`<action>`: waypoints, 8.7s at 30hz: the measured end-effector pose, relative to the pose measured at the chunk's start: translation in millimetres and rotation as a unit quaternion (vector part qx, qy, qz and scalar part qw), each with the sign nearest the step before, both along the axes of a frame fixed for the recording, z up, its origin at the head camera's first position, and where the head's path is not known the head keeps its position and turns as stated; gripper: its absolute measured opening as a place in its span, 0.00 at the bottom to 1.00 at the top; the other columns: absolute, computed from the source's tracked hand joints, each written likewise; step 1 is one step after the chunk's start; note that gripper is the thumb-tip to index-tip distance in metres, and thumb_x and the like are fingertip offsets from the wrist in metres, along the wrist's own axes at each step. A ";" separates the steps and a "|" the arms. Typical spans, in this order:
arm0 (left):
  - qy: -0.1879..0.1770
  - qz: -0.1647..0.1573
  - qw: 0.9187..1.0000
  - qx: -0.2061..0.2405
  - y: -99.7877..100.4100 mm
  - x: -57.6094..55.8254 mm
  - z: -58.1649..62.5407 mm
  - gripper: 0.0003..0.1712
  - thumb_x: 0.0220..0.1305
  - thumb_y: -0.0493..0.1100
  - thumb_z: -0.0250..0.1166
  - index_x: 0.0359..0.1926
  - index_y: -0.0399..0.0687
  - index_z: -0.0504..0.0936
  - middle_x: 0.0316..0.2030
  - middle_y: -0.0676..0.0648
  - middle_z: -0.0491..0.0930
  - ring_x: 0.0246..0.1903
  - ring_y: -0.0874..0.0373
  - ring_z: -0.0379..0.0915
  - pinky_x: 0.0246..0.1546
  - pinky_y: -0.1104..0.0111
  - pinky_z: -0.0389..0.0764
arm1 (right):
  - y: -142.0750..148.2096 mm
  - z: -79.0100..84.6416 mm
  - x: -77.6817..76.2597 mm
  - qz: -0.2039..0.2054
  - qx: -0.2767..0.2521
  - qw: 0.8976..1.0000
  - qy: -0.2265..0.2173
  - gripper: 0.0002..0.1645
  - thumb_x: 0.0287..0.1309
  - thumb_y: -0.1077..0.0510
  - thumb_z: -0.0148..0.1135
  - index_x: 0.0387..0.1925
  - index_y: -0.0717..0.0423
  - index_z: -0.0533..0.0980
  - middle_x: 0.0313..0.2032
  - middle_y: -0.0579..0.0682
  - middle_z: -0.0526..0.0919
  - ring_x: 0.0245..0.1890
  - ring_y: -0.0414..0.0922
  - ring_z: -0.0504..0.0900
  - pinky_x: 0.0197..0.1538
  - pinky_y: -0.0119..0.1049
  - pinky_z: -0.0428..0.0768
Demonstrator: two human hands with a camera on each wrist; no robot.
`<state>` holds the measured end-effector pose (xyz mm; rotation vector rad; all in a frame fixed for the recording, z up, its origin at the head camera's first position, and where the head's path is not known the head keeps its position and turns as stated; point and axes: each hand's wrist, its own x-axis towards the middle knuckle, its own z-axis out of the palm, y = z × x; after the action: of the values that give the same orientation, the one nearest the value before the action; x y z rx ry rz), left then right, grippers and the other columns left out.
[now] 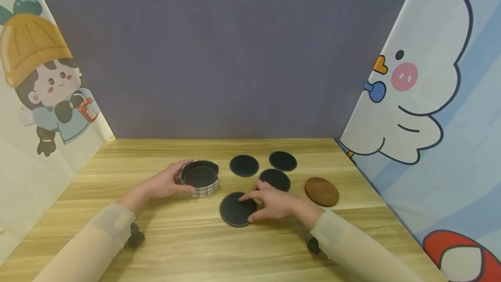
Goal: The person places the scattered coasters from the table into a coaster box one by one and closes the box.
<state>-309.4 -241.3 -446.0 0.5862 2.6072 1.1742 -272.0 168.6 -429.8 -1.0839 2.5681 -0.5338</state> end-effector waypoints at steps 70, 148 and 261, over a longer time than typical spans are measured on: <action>-0.003 0.003 1.000 0.011 0.0 1.5 -3.0 0.66 0.65 0.55 0.82 0.89 0.47 0.48 0.73 0.22 0.59 0.58 0.40 0.82 0.63 0.43 0.86 | -29.8 1.7 -6.6 0.029 0.059 0.997 0.028 0.62 0.46 0.35 0.86 0.80 0.47 0.69 0.71 0.47 0.68 0.66 0.42 0.66 0.72 0.45 0.70; -0.040 -0.025 0.998 0.038 -0.6 1.4 7.4 0.64 0.70 0.53 0.78 0.89 0.43 0.44 0.73 0.27 0.51 0.67 0.31 0.77 0.62 0.54 0.87 | -151.7 17.5 -77.6 -0.058 -0.033 0.996 0.060 0.55 0.57 0.29 0.80 0.81 0.39 0.71 0.76 0.48 0.70 0.76 0.48 0.64 0.77 0.52 0.65; 0.007 -0.001 1.000 -0.004 1.8 -2.4 8.3 0.64 0.66 0.56 0.81 0.88 0.45 0.49 0.72 0.23 0.59 0.60 0.37 0.82 0.67 0.41 0.83 | 63.8 4.9 7.3 -0.040 0.008 0.998 0.050 0.38 0.69 0.41 0.76 0.76 0.43 0.77 0.66 0.55 0.72 0.65 0.52 0.70 0.62 0.50 0.80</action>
<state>-311.8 -239.5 -437.8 0.5982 2.6219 1.1623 -264.7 232.4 -424.9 -1.0317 2.7070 -0.4899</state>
